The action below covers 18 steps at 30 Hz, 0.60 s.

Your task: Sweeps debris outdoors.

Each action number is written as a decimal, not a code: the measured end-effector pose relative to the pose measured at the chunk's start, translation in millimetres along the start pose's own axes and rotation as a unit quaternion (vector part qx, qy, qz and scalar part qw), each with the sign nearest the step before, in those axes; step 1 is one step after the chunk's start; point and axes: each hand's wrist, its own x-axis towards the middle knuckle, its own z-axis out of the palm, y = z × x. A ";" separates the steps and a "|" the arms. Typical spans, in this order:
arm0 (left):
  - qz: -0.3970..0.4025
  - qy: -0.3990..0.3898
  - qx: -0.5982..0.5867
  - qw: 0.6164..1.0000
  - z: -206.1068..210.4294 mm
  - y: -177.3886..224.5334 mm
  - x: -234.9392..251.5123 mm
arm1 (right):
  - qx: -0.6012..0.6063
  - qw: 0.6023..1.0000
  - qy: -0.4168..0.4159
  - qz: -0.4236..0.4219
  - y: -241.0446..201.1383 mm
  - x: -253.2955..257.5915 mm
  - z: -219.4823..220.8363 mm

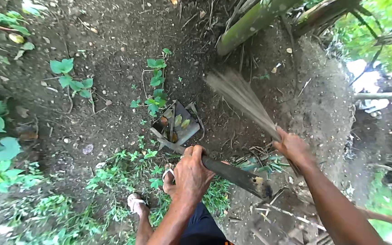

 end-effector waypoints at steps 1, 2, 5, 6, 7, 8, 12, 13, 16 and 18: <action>-0.003 -0.004 0.002 1.000 1.0 0.8 -0.3 | 0.008 1.000 0.010 0.000 -11.6 20.1 -2.6; -0.006 -0.009 0.006 1.000 1.8 1.0 -2.2 | 0.015 1.000 0.013 -0.001 -25.8 42.5 -0.9; 0.003 -0.005 0.023 1.000 6.6 -0.5 -6.3 | 0.045 0.999 -0.001 -0.024 -64.9 80.6 41.1; 0.012 0.000 0.018 1.000 7.2 -1.9 -5.7 | 0.048 0.998 -0.025 -0.041 -78.2 74.2 61.2; 0.018 0.002 0.002 1.000 8.1 -3.4 -5.6 | 0.048 0.996 -0.055 -0.060 -89.4 57.9 82.6; 0.024 0.004 -0.025 0.999 10.2 -5.2 -6.1 | 0.049 0.993 -0.083 -0.074 -95.9 33.9 104.3; 0.084 0.063 -0.135 0.985 26.7 -22.2 -10.4 | 0.095 0.983 -0.149 -0.058 -91.6 -73.7 164.0; 0.100 0.077 -0.143 0.982 28.1 -28.6 -14.6 | 0.110 0.980 -0.159 -0.044 -85.5 -99.5 175.6; 0.130 0.111 -0.182 0.968 16.5 -51.5 -35.5 | 0.163 0.978 -0.133 -0.009 -55.7 -155.1 223.3; 0.153 0.147 -0.228 0.950 2.6 -68.4 -53.1 | 0.209 0.970 -0.121 0.029 -43.8 -180.8 240.8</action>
